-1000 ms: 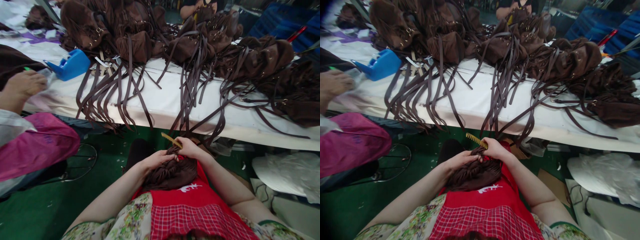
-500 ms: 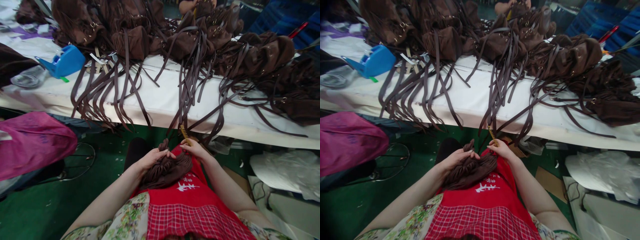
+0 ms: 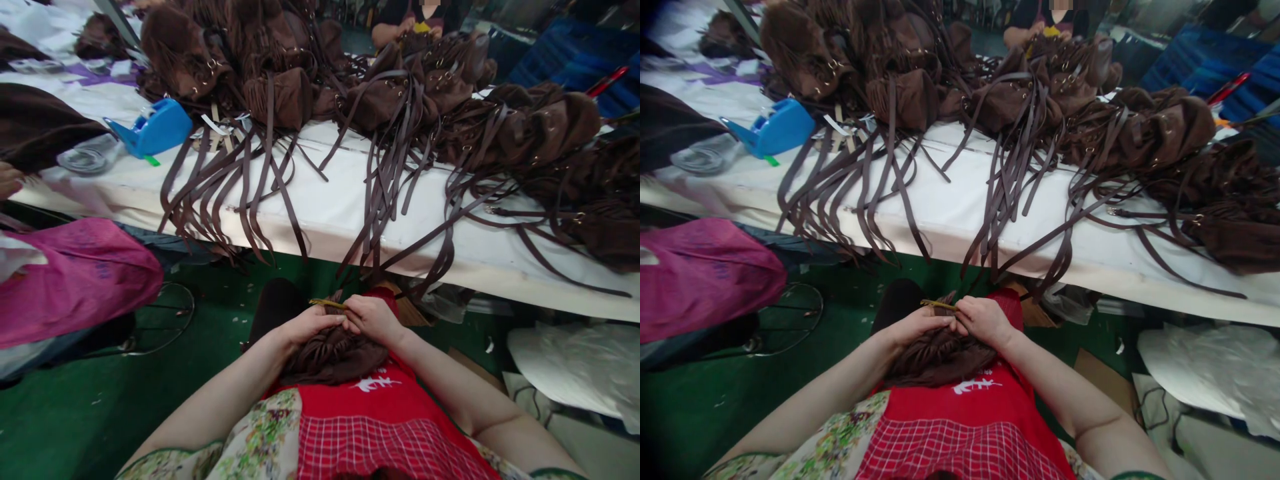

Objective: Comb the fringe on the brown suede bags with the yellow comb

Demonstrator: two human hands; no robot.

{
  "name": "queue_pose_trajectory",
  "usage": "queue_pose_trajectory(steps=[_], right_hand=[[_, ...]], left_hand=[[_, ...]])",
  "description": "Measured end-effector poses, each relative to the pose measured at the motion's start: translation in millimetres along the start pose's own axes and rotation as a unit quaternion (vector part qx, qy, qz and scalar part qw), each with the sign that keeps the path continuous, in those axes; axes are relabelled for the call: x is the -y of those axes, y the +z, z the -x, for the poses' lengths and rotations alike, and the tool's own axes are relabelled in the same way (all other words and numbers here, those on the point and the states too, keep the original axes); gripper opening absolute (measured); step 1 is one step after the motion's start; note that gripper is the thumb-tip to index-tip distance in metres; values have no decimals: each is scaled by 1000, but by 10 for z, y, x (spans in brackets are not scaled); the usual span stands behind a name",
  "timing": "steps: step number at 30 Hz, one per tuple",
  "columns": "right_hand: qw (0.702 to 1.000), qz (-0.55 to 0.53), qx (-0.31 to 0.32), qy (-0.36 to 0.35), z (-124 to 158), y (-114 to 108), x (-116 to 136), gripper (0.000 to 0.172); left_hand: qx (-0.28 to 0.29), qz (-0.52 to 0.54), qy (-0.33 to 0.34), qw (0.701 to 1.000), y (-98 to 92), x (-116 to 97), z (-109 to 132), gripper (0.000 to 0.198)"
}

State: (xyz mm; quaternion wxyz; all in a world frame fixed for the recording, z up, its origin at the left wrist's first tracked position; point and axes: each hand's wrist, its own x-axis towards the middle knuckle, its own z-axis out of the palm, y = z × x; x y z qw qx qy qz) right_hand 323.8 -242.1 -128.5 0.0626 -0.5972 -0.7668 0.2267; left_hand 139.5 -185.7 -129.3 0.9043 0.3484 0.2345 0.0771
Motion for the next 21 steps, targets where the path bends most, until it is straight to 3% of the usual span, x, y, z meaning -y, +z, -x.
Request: queue_pose_trajectory(steps=[5, 11, 21], right_hand=[[993, 62, 68, 71, -139, 80, 38, 27], [982, 60, 84, 159, -307, 221, -5, 28], [975, 3, 87, 204, -457, 523, -185, 31]], left_hand=[[-56, -61, -2, 997, 16, 79, -106, 39], [-105, -239, -41, 964, -92, 187, -263, 50], [-142, -277, -78, 947, -269, 308, -409, 40]])
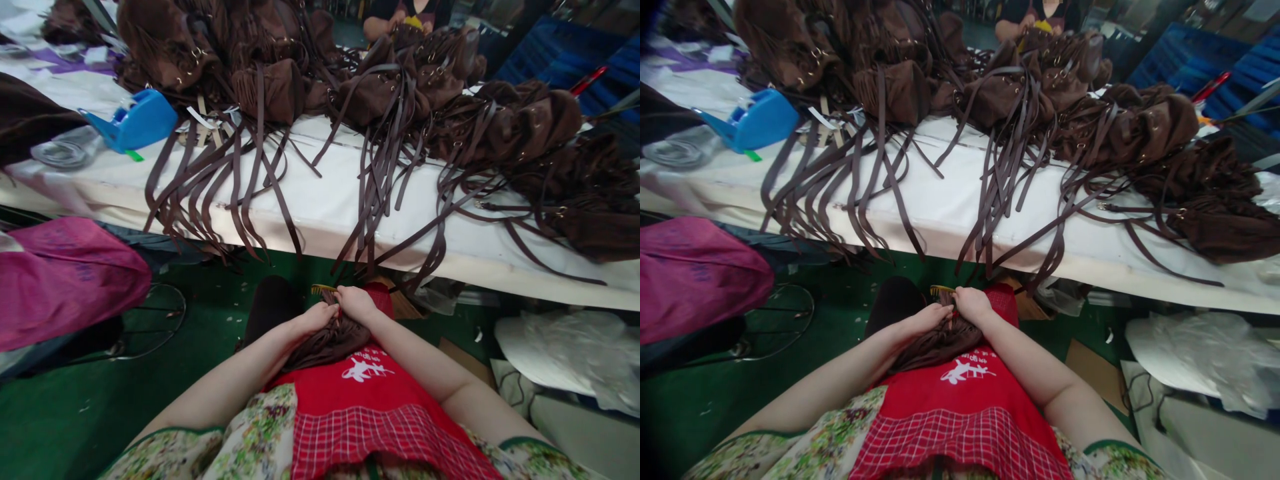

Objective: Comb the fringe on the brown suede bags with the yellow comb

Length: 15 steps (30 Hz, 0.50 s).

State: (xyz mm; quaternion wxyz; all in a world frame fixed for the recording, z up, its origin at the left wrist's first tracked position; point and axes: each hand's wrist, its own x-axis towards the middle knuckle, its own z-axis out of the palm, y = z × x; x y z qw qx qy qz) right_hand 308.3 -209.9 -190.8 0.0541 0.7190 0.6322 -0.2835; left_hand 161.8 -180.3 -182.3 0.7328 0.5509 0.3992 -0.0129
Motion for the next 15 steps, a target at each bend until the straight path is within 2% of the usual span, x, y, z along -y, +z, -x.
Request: queue_pose_trajectory(steps=[4, 9, 12, 15], right_hand=[[998, -60, 8, -23, -44, 27, -81, 33], [982, -170, 37, -72, -25, -63, -422, 41], [963, -263, 8, -63, 3, -185, -589, 48], [955, -280, -36, -87, 65, -320, -529, 48]], left_hand=[[10, 25, 1, 1000, -11, 27, 15, 41], [19, 71, 19, 997, -60, 38, 103, 46], [21, 69, 21, 997, -79, 36, 114, 48], [20, 43, 22, 999, -57, 7, 105, 47]])
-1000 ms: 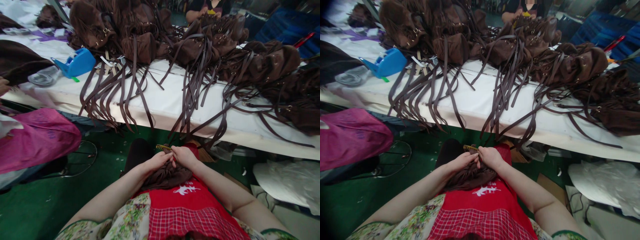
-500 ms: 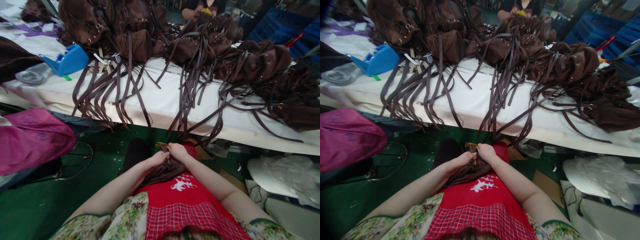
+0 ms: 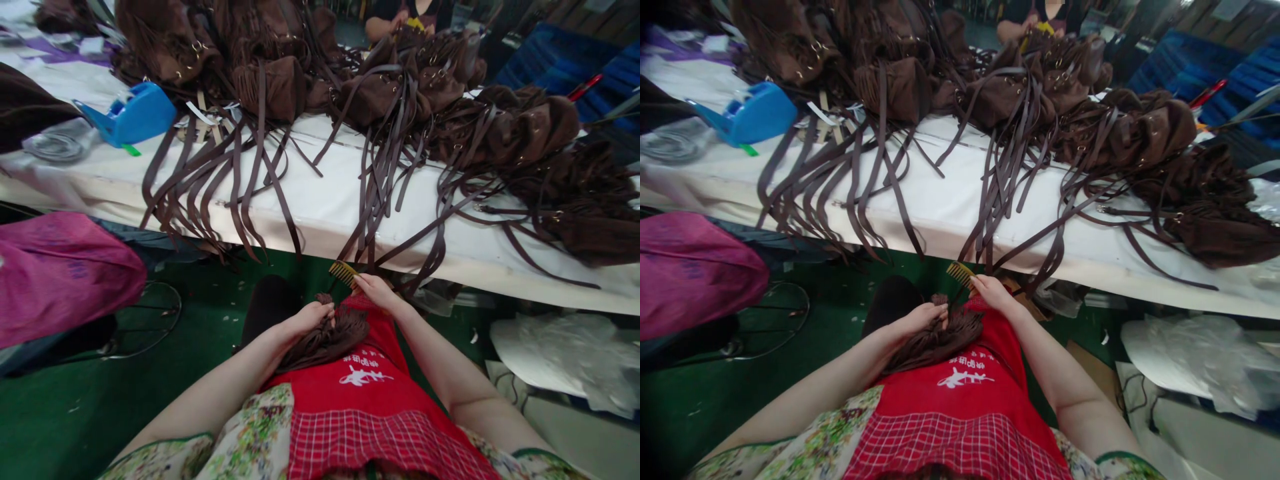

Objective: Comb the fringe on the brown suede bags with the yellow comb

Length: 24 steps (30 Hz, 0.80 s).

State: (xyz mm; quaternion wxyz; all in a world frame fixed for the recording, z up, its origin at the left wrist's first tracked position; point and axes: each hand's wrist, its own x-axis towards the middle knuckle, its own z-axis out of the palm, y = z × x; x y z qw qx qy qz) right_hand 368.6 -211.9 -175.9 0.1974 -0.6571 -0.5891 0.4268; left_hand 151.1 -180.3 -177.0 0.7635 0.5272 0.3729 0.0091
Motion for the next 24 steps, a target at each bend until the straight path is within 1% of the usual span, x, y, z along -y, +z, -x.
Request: queue_pose_trajectory(steps=[1, 3, 5, 7, 8, 10, 13, 15, 17, 19, 21, 23, 24], right_hand=[[999, 19, 1, -26, 15, 10, 81, 48], [992, 101, 21, -77, 43, 79, 251, 49], [969, 218, 62, -94, 49, 185, 378, 48], [939, 324, 89, -67, 19, 287, 430, 44], [927, 361, 91, -46, -9, 330, 432, 43], [913, 399, 82, -12, -81, 401, 415, 43], [913, 404, 64, 8, -198, 501, 403, 46], [915, 398, 62, 21, -266, 562, 407, 47], [918, 389, 63, 41, -314, 591, 381, 47], [921, 377, 69, 76, -333, 559, 293, 44], [920, 363, 81, 126, -319, 470, 148, 40], [919, 346, 97, 165, -290, 357, -8, 37], [920, 336, 102, 173, -280, 302, -70, 36]], left_hand=[[-3, -15, -1, 1000, 18, -13, -1, 46], [-16, -53, -3, 998, 65, -44, 9, 43], [-41, -104, -6, 994, 119, -74, 31, 41], [-81, -162, -11, 983, 168, -97, 54, 38], [-103, -190, -17, 976, 185, -103, 60, 38], [-133, -234, -35, 962, 193, -104, 58, 41], [-146, -271, -62, 949, 147, -88, 22, 46], [-144, -288, -71, 944, 120, -88, 2, 45], [-135, -306, -70, 940, 145, -116, 14, 43], [-121, -326, -57, 936, 233, -169, 67, 41], [-105, -330, -33, 938, 347, -229, 143, 41], [-98, -285, -10, 953, 415, -271, 208, 40], [-98, -253, -3, 963, 415, -279, 227, 39]])
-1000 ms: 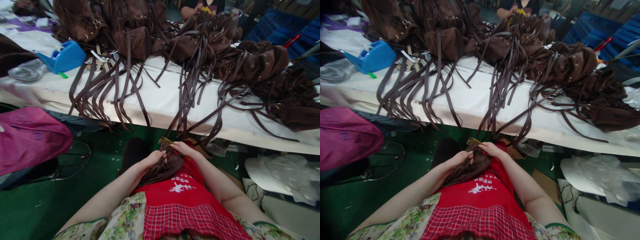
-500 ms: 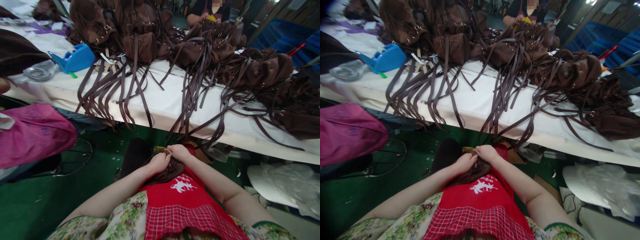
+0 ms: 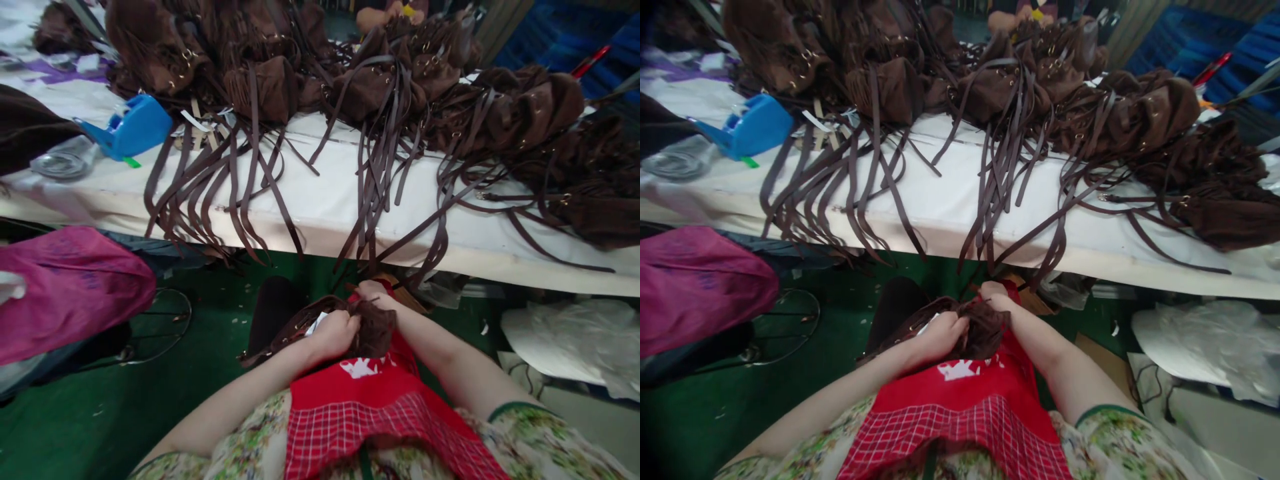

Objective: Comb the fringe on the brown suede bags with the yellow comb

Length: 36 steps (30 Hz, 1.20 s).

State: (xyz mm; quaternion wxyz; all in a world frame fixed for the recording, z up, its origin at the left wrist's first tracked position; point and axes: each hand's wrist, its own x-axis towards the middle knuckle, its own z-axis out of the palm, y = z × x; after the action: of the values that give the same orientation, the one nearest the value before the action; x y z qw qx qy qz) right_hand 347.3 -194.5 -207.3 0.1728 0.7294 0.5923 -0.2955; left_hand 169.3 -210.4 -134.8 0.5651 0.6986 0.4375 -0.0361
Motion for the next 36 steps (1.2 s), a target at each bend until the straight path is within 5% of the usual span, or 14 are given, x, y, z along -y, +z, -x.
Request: queue_pose_trajectory(steps=[7, 11, 14, 18, 27, 33, 36], right_hand=[[997, -63, -46, -21, 64, -271, -205, 42], [975, -166, -108, -97, 305, -419, -153, 47], [932, -255, -167, -197, 497, -464, -27, 44], [939, -175, -158, -252, 670, -463, 181, 41], [979, 58, -79, -181, 676, -274, 419, 33], [978, 82, -150, -117, 518, -230, 348, 37], [985, 63, -131, -94, 446, -207, 379, 42]], left_hand=[[10, 196, -17, 980, -184, 277, -98, 39], [43, 434, -60, 898, -158, 358, -149, 46], [55, 475, -63, 876, -131, 361, -155, 38], [36, 416, -42, 908, -142, 367, -130, 15], [-11, 248, 60, 967, -104, 395, -61, 40], [-39, 205, 58, 976, -139, 361, -67, 50], [-38, 200, 45, 978, -150, 340, -78, 49]])
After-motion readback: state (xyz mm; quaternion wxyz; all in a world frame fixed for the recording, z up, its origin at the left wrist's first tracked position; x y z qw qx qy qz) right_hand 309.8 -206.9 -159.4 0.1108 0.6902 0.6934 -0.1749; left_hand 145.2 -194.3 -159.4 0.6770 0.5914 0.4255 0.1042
